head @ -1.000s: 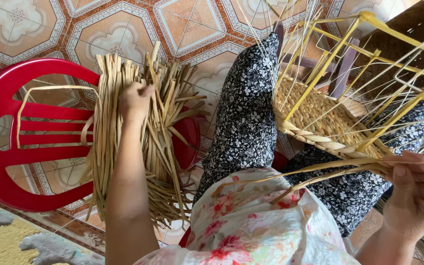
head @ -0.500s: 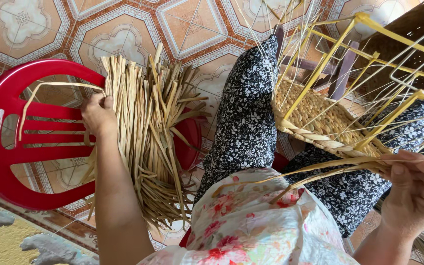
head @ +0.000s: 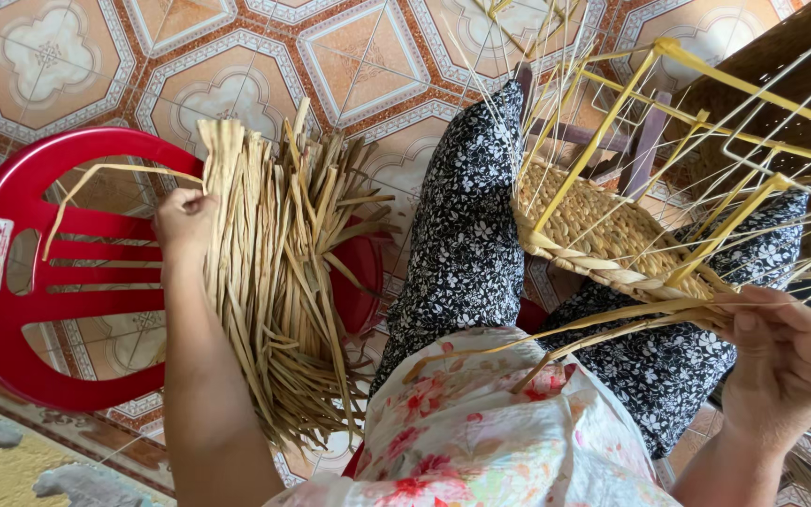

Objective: The person weaves a basket by hand using dried palm fronds on a yellow rectangular frame held on their lap. They repeatedly pick up fronds from a nearby pile, thread them through the frame, and press them into place to build up the basket's base.

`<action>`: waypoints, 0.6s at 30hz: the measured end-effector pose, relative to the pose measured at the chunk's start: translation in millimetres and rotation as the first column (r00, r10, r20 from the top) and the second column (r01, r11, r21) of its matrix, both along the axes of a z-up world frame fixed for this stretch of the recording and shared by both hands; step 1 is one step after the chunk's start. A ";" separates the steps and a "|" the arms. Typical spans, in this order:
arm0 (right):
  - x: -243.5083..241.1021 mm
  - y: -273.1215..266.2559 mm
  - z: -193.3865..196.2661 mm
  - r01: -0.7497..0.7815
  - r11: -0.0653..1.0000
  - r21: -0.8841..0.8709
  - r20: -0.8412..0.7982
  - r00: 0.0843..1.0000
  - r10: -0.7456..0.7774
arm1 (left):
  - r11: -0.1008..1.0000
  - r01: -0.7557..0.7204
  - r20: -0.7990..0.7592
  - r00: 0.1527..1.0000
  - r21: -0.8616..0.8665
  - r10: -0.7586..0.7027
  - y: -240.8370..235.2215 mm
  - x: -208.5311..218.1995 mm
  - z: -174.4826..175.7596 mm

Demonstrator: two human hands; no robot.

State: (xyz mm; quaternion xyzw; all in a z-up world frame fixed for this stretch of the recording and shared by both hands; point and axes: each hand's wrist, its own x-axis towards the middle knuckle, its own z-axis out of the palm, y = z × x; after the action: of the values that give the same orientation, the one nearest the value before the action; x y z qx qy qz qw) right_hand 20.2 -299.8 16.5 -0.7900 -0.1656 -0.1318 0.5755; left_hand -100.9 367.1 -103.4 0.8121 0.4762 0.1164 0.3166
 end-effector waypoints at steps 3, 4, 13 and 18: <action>4.2 2.2 0.2 -0.001 1.000 0.027 0.004 1.000 0.001 | 1.000 0.009 0.011 1.000 0.016 -0.009 -0.1 -8.7 5.3; 4.5 2.2 -0.2 -0.003 0.999 0.042 0.002 1.000 0.003 | 0.998 0.009 0.026 1.000 0.064 -0.011 -0.1 -11.5 7.0; 1.9 1.4 -1.0 -0.009 1.000 0.017 -0.007 1.000 0.009 | 0.759 0.022 0.012 0.999 0.651 -0.040 8.8 -6.4 -8.4; -3.3 6.4 5.0 -0.002 1.000 0.016 -0.007 1.000 0.002 | 0.926 0.032 -0.160 0.987 0.375 0.031 29.9 27.1 -31.8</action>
State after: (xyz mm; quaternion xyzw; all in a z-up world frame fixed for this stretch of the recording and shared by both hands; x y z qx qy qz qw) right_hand 16.9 -293.4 21.4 -0.7858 -0.1633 -0.1296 0.5824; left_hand -73.8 397.0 -135.2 0.8645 0.4693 0.1385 0.1148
